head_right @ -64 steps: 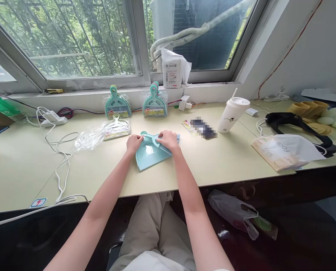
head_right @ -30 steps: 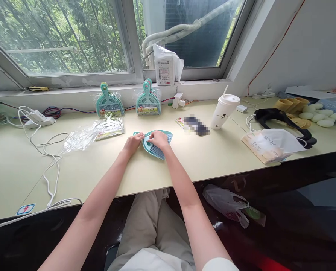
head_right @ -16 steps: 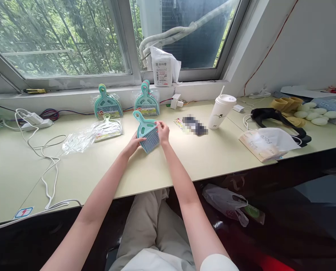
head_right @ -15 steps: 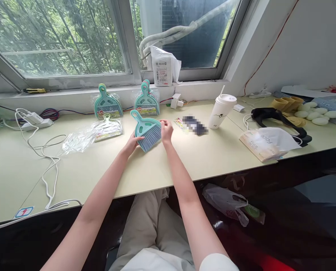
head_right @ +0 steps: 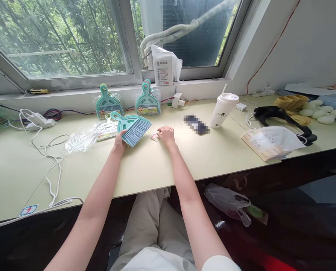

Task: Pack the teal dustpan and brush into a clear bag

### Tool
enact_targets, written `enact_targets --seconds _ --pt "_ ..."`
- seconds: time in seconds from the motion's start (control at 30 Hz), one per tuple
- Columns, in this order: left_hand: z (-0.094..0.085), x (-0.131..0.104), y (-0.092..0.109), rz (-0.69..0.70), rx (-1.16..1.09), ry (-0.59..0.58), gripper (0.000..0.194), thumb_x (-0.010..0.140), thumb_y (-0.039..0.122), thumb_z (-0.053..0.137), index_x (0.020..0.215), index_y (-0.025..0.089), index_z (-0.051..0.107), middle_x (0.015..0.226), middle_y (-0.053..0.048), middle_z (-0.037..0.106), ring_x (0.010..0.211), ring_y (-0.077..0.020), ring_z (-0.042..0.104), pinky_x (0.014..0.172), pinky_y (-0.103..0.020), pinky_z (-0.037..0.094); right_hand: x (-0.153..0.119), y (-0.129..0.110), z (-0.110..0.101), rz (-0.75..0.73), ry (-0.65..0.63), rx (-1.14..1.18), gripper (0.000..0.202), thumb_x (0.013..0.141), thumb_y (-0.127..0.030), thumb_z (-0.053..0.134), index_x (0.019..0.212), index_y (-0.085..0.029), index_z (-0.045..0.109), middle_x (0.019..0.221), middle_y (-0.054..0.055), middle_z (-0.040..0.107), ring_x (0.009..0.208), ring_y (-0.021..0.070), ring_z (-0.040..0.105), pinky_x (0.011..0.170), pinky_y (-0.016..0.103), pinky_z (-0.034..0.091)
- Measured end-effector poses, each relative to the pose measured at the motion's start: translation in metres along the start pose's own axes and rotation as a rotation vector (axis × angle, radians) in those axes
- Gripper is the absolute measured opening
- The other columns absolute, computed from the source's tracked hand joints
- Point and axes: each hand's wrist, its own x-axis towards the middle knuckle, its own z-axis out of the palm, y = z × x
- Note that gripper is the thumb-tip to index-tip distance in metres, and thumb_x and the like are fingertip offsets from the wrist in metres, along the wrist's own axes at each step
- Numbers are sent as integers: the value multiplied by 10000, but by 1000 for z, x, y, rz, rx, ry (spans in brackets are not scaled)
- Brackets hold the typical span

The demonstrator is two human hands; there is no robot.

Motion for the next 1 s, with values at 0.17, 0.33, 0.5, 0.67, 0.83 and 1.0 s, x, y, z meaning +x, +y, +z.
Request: enact_targets --seconds 0.17,0.33,0.5,0.67,0.83,1.0 --pt "0 -1 1 21 44 2 403 818 342 573 1207 234 575 970 -57 659 843 -176 669 698 -283 573 -5 -7 7 10 -138 2 376 959 -373 522 1313 -262 583 1495 85 490 1411 243 388 1181 561 163" --pt "4 -6 0 1 -3 1 488 802 322 625 1281 277 545 945 -47 653 805 -181 660 665 -304 576 0 -3 1 164 21 66 362 969 -345 491 1293 -267 631 1279 83 672 1248 248 556 1025 399 441" --pt "22 -18 -3 -43 15 -90 459 830 373 639 1265 258 554 949 -44 665 788 -167 662 620 -269 559 -3 -28 -13 120 283 164 540 1036 -423 198 1517 -251 374 1466 107 526 1313 226 526 1046 384 427" --pt "38 -34 0 -28 -75 -218 474 852 473 626 1253 228 563 1056 -72 688 848 -188 678 626 -269 557 -20 -76 7 -164 23 50 553 1027 -481 246 1552 -309 269 1625 40 258 1523 250 181 1196 611 70" --pt "35 -39 4 26 -109 -251 487 745 278 685 1212 212 562 1096 -60 671 807 -142 649 588 -211 519 -30 -92 26 -156 -95 -7 574 1031 -499 148 1574 -315 159 1659 33 81 1542 245 63 1150 691 -69" --pt "30 -34 5 34 -194 -211 512 642 112 595 1146 188 550 954 -21 650 686 -92 576 576 -196 503 -30 -88 15 -174 -124 27 544 1038 -462 99 1561 -348 196 1653 -1 127 1543 222 59 1137 717 -60"
